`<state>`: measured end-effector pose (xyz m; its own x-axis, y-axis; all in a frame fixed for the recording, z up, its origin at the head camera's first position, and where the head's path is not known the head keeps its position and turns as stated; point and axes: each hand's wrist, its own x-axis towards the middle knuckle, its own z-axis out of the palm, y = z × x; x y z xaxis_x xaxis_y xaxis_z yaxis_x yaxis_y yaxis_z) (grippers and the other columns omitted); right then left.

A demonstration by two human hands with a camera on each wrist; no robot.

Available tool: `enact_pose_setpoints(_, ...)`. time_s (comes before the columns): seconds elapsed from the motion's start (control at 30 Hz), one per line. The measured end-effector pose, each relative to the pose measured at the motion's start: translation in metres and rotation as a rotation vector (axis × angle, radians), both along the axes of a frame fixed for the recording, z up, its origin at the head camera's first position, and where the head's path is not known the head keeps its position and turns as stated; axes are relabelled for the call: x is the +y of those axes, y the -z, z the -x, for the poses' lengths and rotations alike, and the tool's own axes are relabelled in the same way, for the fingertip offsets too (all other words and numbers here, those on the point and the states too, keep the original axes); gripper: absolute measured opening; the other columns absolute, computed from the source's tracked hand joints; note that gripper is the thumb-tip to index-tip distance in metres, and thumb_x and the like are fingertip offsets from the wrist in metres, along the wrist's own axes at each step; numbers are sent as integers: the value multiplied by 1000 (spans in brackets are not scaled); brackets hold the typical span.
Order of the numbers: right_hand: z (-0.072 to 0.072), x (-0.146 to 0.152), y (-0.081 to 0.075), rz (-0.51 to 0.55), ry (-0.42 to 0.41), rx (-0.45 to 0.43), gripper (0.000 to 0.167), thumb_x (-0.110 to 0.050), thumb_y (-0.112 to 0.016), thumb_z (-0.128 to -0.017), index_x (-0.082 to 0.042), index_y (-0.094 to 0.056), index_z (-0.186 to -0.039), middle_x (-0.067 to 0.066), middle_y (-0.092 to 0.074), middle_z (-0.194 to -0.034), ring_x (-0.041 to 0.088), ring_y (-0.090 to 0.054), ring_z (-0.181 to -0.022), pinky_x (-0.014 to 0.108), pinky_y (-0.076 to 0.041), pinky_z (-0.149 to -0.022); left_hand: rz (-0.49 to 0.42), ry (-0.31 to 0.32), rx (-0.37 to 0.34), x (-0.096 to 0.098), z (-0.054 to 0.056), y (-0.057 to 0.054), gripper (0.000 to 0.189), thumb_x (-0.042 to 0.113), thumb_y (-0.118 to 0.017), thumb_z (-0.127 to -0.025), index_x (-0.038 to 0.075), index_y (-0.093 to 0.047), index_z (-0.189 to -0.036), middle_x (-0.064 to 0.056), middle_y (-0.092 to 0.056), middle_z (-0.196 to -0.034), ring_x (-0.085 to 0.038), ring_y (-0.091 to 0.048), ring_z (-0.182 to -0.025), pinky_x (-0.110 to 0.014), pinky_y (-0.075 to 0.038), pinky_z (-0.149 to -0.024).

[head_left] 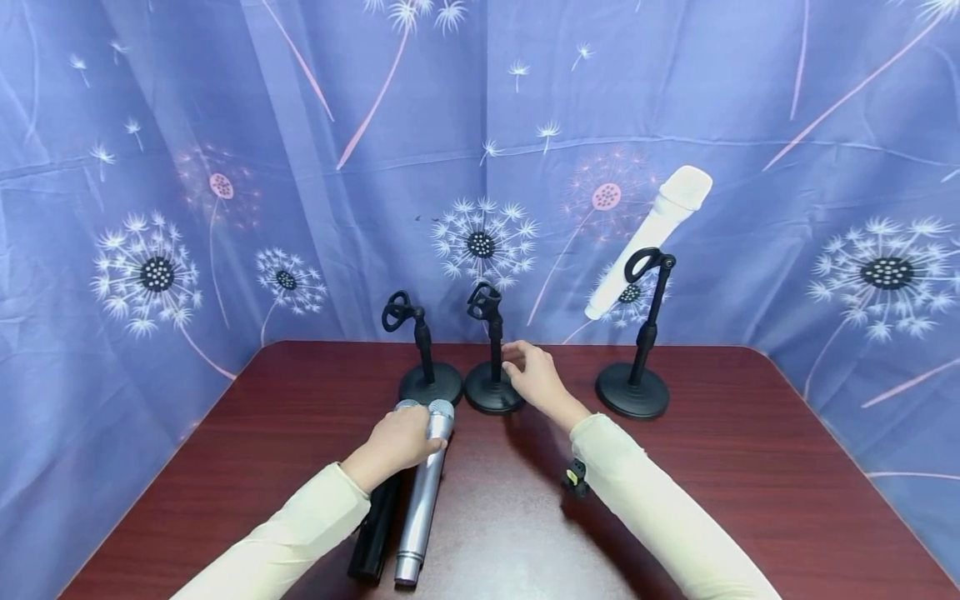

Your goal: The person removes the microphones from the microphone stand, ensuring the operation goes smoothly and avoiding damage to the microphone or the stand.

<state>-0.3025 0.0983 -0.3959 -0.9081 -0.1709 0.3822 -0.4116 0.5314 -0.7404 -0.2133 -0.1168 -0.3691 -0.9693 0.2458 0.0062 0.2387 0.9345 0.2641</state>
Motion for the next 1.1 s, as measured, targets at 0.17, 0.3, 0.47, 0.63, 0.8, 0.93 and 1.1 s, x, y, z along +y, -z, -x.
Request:
enact_pose_setpoints(0.17, -4, 16, 0, -30, -71, 16, 26, 0, -62, -90, 6, -63, -115, 21, -67, -109, 33, -65, -99, 46, -51, -87, -52, -3, -36, 3, 4, -5, 30, 28, -72, -87, 1, -68, -100, -11, -68, -93, -25, -63, -77, -40, -52, -65)
enact_pose_setpoints(0.3, -9, 29, 0, -21, -89, 40, 25, -1, -63, -90, 4, -63, -115, 20, -67, -109, 31, -65, -101, 45, -50, -89, -118, 11, -45, 6, 7, -7, 32, 28, -69, -89, 2, -69, -107, -10, -70, -95, -21, -64, -72, -38, -52, -63)
enact_pose_setpoints(0.47, -14, 44, -1, -4, -80, 71, 25, 0, -64, -90, 4, -63, -115, 19, -68, -106, 31, -67, -98, 45, -51, -87, -220, 37, -59, 12, 12, -10, 30, 27, -67, -91, 2, -68, -107, -3, -69, -80, -16, -64, -71, -35, -52, -65)
enact_pose_setpoints(0.63, -16, 56, -2, 1, -59, 87, 27, -1, -63, -90, 2, -63, -117, 18, -69, -104, 30, -66, -98, 44, -51, -86, -273, 65, -40, 20, 18, -13, 22, 25, -66, -92, 6, -69, -101, -1, -66, -79, -15, -63, -71, -34, -51, -61)
enact_pose_setpoints(0.8, -18, 67, -2, 27, -34, 105, 27, -1, -63, -91, 1, -63, -118, 15, -70, -102, 28, -66, -98, 45, -52, -85, -354, 76, -48, 28, 24, -14, 19, 23, -64, -93, 7, -69, -102, -1, -68, -85, -14, -64, -74, -33, -51, -64)
enact_pose_setpoints(0.93, -19, 76, -2, 65, -2, 134, 28, 0, -62, -91, 0, -63, -119, 15, -70, -102, 28, -67, -97, 44, -53, -84, -439, 120, -43, 37, 29, -17, 22, 19, -62, -94, 3, -67, -107, -4, -70, -87, -16, -66, -79, -34, -53, -70)
enact_pose_setpoints(1.1, -21, 87, -1, 106, 23, 176, 28, 1, -60, -92, 2, -61, -120, 18, -69, -103, 30, -66, -97, 34, -53, -83, -511, 154, -11, 50, 36, -22, 23, 16, -60, -94, 1, -66, -111, -6, -71, -92, -19, -66, -85, -34, -52, -75)
